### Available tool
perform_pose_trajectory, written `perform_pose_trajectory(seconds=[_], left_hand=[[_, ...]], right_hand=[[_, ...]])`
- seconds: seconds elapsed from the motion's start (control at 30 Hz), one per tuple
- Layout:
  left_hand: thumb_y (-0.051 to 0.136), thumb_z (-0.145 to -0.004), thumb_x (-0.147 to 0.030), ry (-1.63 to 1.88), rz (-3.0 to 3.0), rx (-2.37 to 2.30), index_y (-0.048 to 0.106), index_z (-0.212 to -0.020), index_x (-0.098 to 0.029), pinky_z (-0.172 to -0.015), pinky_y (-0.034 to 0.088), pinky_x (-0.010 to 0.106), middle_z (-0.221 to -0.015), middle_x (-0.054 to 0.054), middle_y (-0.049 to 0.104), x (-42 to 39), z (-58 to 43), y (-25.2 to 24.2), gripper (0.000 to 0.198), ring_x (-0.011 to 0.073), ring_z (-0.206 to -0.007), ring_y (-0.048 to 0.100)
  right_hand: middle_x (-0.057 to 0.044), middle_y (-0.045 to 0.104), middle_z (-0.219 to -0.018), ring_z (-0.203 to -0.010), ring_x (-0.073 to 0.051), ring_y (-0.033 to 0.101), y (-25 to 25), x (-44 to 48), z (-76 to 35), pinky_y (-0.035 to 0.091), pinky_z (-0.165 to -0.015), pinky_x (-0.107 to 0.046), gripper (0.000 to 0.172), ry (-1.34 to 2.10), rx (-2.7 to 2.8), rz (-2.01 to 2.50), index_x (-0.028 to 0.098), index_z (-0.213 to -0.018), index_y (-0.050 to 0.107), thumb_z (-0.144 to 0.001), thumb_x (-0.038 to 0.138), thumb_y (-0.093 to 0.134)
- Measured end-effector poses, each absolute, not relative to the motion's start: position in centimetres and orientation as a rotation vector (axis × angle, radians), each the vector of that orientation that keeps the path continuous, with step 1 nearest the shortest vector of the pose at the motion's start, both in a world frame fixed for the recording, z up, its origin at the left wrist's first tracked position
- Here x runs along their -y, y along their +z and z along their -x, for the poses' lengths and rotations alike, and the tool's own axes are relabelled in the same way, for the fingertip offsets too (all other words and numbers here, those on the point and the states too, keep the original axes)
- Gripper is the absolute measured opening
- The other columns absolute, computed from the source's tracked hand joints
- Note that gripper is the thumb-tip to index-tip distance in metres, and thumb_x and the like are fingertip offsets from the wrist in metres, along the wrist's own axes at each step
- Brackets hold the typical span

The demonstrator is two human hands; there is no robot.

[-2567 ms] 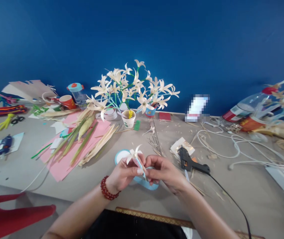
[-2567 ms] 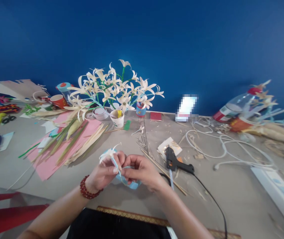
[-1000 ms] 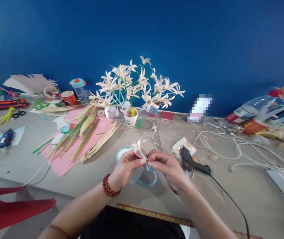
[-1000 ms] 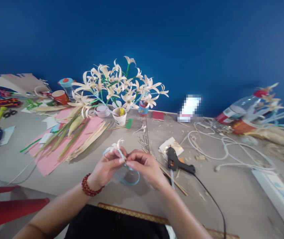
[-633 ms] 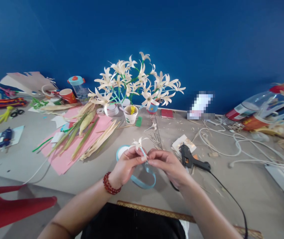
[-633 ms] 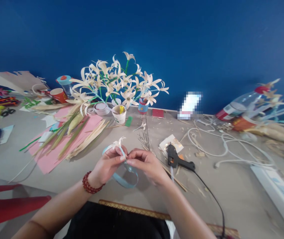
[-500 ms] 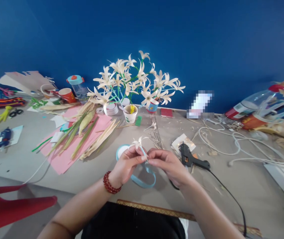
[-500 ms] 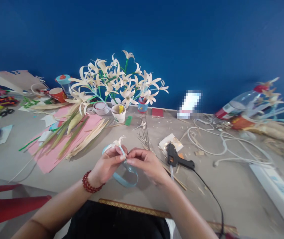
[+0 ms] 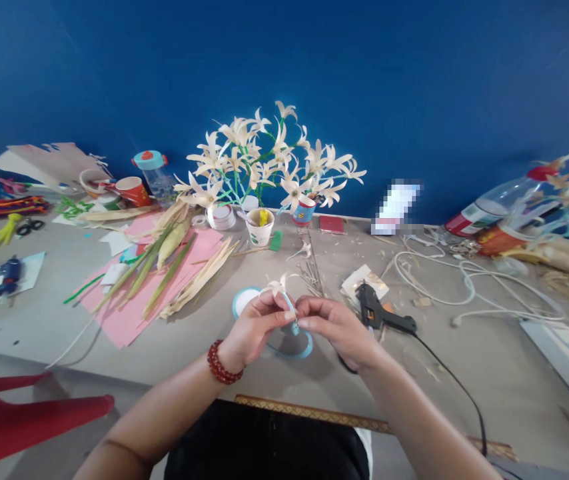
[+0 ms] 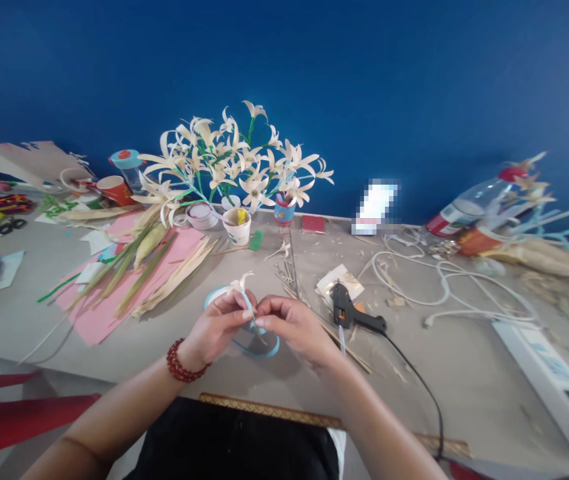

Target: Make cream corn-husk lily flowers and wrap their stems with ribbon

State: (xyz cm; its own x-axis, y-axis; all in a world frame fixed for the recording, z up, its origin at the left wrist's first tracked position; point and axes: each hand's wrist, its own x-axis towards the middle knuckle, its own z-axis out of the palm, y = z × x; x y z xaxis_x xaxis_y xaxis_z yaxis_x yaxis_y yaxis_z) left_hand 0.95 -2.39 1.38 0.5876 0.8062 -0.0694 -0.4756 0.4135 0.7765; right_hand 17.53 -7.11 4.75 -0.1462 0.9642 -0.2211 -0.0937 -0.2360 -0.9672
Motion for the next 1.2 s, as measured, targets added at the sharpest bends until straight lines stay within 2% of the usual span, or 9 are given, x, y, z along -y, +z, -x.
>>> perform_pose_trajectory(seconds=[0.3,0.53,0.9,1.0,1.1,1.2], left_hand=[[0.083,-0.068,-0.022,0.824,-0.839,-0.477,0.068,-0.073,-0.015,-0.068,0.042,0.024,-0.074,0.000,0.061,2.5,-0.9,1.6,0.018,0.0110,-0.069,0.054],[0.080,-0.073,-0.023,0.802,-0.915,-0.459,0.067,-0.076,-0.014,-0.070,0.042,0.023,-0.074,0.000,0.061,2.5,-0.6,1.9,0.016,0.0106,-0.071,0.054],[0.080,-0.074,-0.024,0.802,-0.926,-0.481,0.067,-0.077,-0.015,-0.073,0.042,0.022,-0.077,0.000,0.063,2.5,-0.4,2.6,0.016,0.0109,-0.074,0.056],[0.078,-0.077,-0.026,0.792,-0.921,-0.483,0.070,-0.082,-0.016,-0.076,0.043,0.023,-0.085,0.002,0.067,2.6,-0.5,2.9,0.014,0.0120,-0.079,0.058],[0.074,-0.081,-0.028,0.783,-0.950,-0.493,0.071,-0.095,-0.017,-0.082,0.044,0.024,-0.095,0.004,0.067,2.8,-0.4,3.2,0.018,0.0141,-0.088,0.059],[0.070,-0.085,-0.029,0.822,-1.011,-0.539,0.069,-0.097,-0.018,-0.080,0.042,0.022,-0.092,0.002,0.062,3.0,-0.2,3.7,0.016,0.0126,-0.086,0.055]], right_hand=[[0.002,0.054,-0.069,-0.067,-0.014,0.042,4.7,7.5,-17.4,0.034,-0.062,-0.025,0.012,1.528,1.102,1.215,0.018,-0.071,0.062,-0.073,0.027,0.070],[0.001,0.054,-0.072,-0.070,-0.015,0.043,4.4,7.6,-17.3,0.034,-0.065,-0.025,0.011,1.503,1.124,1.170,0.018,-0.072,0.063,-0.074,0.026,0.070],[0.001,0.053,-0.073,-0.070,-0.015,0.043,4.0,7.6,-17.2,0.034,-0.068,-0.027,0.017,1.498,1.062,1.123,0.018,-0.071,0.061,-0.072,0.029,0.074],[0.002,0.052,-0.073,-0.071,-0.015,0.044,3.9,7.5,-17.2,0.034,-0.069,-0.027,0.018,1.480,1.069,1.128,0.018,-0.070,0.060,-0.071,0.030,0.075],[0.001,0.055,-0.075,-0.075,-0.017,0.047,3.8,7.4,-17.4,0.036,-0.072,-0.028,0.016,1.442,1.108,1.127,0.019,-0.071,0.062,-0.073,0.030,0.073],[0.000,0.056,-0.076,-0.075,-0.017,0.048,4.0,7.3,-17.7,0.037,-0.071,-0.027,0.013,1.351,1.172,1.135,0.019,-0.072,0.065,-0.074,0.030,0.072]])
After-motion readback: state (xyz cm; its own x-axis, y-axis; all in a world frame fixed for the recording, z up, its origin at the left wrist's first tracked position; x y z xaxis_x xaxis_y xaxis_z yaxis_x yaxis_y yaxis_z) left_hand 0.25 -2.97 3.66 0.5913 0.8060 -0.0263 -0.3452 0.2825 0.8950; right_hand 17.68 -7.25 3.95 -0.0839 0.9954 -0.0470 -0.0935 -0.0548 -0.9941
